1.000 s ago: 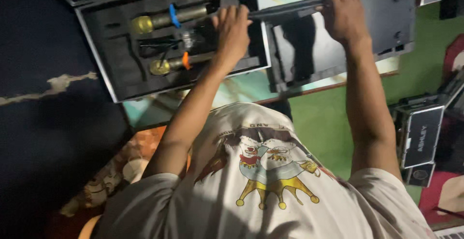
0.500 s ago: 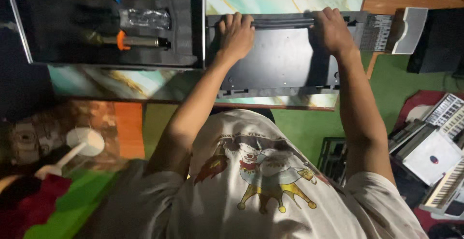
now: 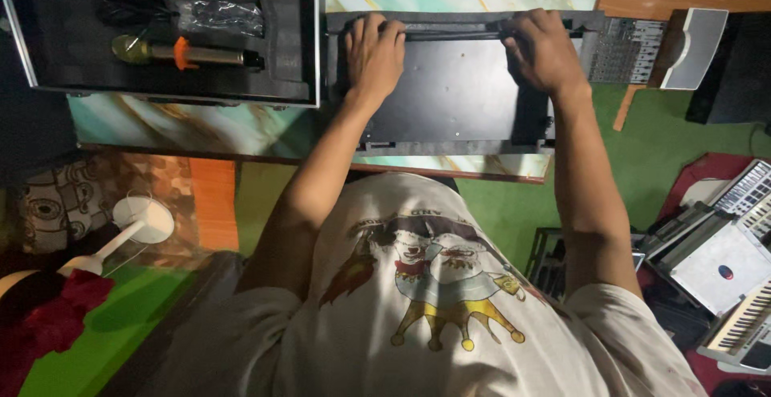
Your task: The person places a microphone into a foam-lined case, adds a cable, two antennas, and a receiver unit, then closes the case and secures the latches.
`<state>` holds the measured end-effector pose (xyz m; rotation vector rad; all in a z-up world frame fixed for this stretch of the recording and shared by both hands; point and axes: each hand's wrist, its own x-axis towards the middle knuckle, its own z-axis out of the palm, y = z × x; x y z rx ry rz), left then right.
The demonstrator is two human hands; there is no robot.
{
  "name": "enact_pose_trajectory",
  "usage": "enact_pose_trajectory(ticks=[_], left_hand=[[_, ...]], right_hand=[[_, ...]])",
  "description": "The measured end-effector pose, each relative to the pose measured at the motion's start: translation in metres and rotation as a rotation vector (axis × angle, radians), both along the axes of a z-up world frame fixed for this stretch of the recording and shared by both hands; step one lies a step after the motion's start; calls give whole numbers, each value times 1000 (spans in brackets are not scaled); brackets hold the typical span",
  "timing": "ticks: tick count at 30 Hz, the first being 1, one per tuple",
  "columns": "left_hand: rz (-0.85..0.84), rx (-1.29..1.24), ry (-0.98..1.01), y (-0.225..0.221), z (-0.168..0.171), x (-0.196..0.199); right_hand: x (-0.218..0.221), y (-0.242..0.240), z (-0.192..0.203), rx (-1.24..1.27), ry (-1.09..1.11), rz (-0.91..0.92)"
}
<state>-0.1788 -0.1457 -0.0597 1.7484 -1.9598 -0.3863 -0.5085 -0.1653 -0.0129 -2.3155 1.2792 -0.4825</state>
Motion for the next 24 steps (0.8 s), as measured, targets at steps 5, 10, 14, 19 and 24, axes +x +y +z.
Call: enact_pose_trajectory(ticks=[5,10,14,19,24], left_hand=[[17,-43,12,8,21,10],[138,-18,115,46,39,27],[123,-20,170,84,39,34],[383,252,239,119,26,24],[555,377,274,120,11,14]], right_hand=[[-11,9,-5,81,93,-112],[-37,51,-30,-110,-97,-466],[-60,92,-63,-169,-80,-764],[-85,121,-100,207,-353,-967],[-96,126,-98,267,-296,-869]])
